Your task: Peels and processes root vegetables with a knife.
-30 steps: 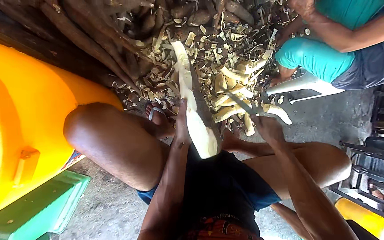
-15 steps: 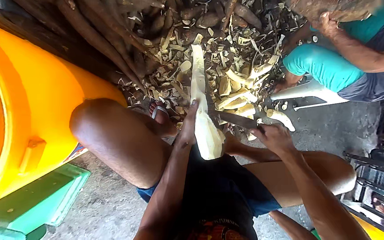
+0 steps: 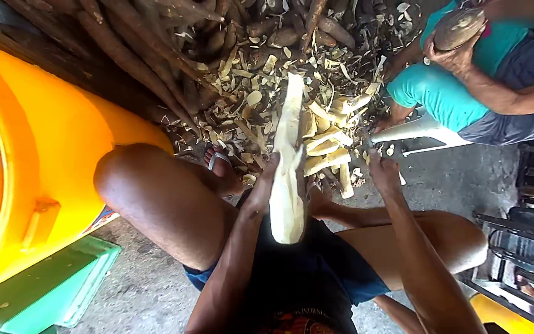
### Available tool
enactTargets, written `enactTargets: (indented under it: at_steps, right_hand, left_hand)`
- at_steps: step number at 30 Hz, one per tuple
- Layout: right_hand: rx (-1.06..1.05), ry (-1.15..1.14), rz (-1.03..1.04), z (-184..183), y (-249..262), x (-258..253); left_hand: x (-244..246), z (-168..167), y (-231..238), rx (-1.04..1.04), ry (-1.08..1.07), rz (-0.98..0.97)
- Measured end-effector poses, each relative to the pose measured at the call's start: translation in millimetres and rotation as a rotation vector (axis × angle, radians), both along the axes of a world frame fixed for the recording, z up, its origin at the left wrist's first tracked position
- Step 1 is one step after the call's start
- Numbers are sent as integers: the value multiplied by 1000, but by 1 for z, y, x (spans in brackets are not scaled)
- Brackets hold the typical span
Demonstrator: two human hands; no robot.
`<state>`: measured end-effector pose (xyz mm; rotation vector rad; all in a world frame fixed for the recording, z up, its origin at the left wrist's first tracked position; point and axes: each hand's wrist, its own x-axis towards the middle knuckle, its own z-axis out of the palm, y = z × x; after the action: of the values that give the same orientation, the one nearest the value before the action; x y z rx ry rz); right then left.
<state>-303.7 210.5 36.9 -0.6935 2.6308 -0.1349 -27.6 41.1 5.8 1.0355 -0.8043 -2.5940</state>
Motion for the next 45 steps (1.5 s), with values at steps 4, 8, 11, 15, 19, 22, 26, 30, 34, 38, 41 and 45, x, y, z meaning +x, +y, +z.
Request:
enactTargets:
  at_steps: [4,8,11,15,19,22,26,30,34,38,41,45]
  right_hand:
    - [-125,-122,380,31,-5,52]
    - [-294,-9,759,28,-15,99]
    - [44,-38,499,36,-29,72]
    - [-6,0,163,35,-13,13]
    - [-189,-135,514,49,-16,71]
    - [-164,-120,678,36,-24,92]
    - [-25,-32,387,30,-20,42]
    - [-118,-105,428,46,-15,47]
    - [-130,-186,622,43,-26,87]
    - [-41,-137,593,26,-27,68]
    - [1,-115,552,21,-23,62]
    - [73,-171,429,6,-13,48]
  left_hand:
    - [-3,4,3,20,-26,9]
    - [-9,3,5,-64,-111,81]
    - [-3,7,2,-76,-116,21]
    - [0,9,1,-17,-42,-39]
    - [-7,8,4,-16,-72,10]
    - [0,12,10,-52,-143,33]
    - [7,9,6,31,-11,-48]
    - [1,13,5,67,48,-74]
    - [-4,13,11,18,-30,-34]
    - [-2,14,9,61,-12,-48]
    - [-8,11,10,94,4,-38]
    - [-8,7,10,66,-36,-87]
